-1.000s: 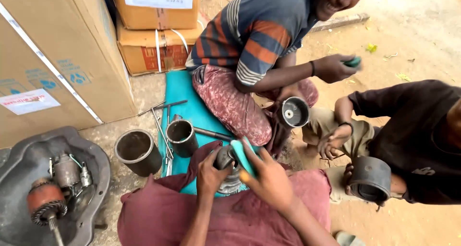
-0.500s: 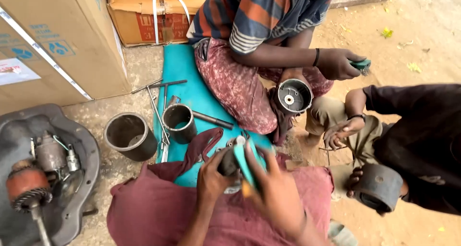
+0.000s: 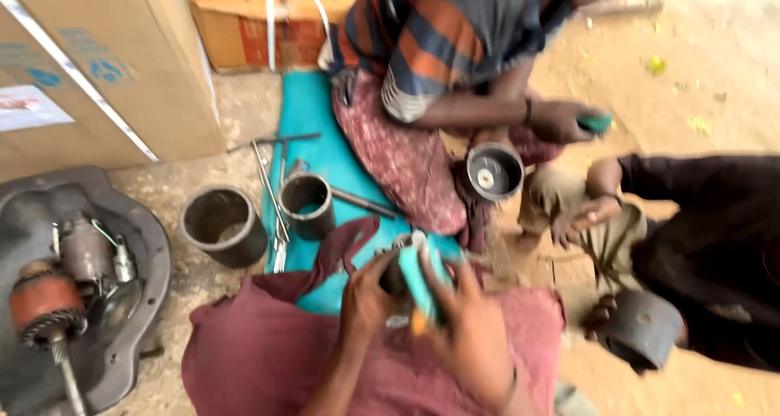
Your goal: Cleaning and inspecting a mechanical motor component using a wire brush and other tools.
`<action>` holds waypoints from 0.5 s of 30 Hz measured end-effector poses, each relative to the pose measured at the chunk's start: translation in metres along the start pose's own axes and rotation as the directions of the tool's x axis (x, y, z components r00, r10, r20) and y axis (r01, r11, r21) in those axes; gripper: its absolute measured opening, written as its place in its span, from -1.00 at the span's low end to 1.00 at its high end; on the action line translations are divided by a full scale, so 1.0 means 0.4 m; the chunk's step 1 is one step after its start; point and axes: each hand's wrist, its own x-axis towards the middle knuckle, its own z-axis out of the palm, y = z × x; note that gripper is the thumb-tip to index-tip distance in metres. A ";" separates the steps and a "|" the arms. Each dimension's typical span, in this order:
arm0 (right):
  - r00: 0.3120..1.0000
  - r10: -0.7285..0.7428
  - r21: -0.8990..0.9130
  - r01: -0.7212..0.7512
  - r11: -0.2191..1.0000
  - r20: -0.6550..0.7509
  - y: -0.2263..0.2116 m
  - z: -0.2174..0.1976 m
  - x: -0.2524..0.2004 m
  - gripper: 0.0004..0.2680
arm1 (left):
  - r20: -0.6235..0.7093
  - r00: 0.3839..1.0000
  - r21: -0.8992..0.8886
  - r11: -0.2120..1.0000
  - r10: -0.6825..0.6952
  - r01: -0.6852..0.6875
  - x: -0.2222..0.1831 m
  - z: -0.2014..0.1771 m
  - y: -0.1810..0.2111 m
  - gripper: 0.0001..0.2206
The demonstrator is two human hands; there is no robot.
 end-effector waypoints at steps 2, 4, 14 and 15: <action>1.000 0.008 -0.027 -0.007 1.000 0.023 0.025 -0.005 -0.011 -0.36 | -0.003 0.999 0.003 0.999 -0.038 0.038 0.020 0.019 -0.010 -0.39; 0.994 0.086 -0.045 -0.083 0.996 0.065 0.082 -0.021 -0.081 -0.34 | 0.059 0.992 0.006 0.994 -0.113 0.113 -0.037 0.018 0.008 -0.46; 0.952 -0.175 0.120 0.210 0.970 -0.249 0.076 -0.042 0.075 -0.44 | -0.055 0.991 0.020 0.993 0.120 -0.120 0.041 0.021 -0.006 -0.23; 0.956 -0.207 0.070 0.225 0.972 -0.208 0.075 0.004 0.077 -0.45 | -0.058 0.988 0.029 0.989 0.143 -0.142 0.034 0.019 -0.003 -0.24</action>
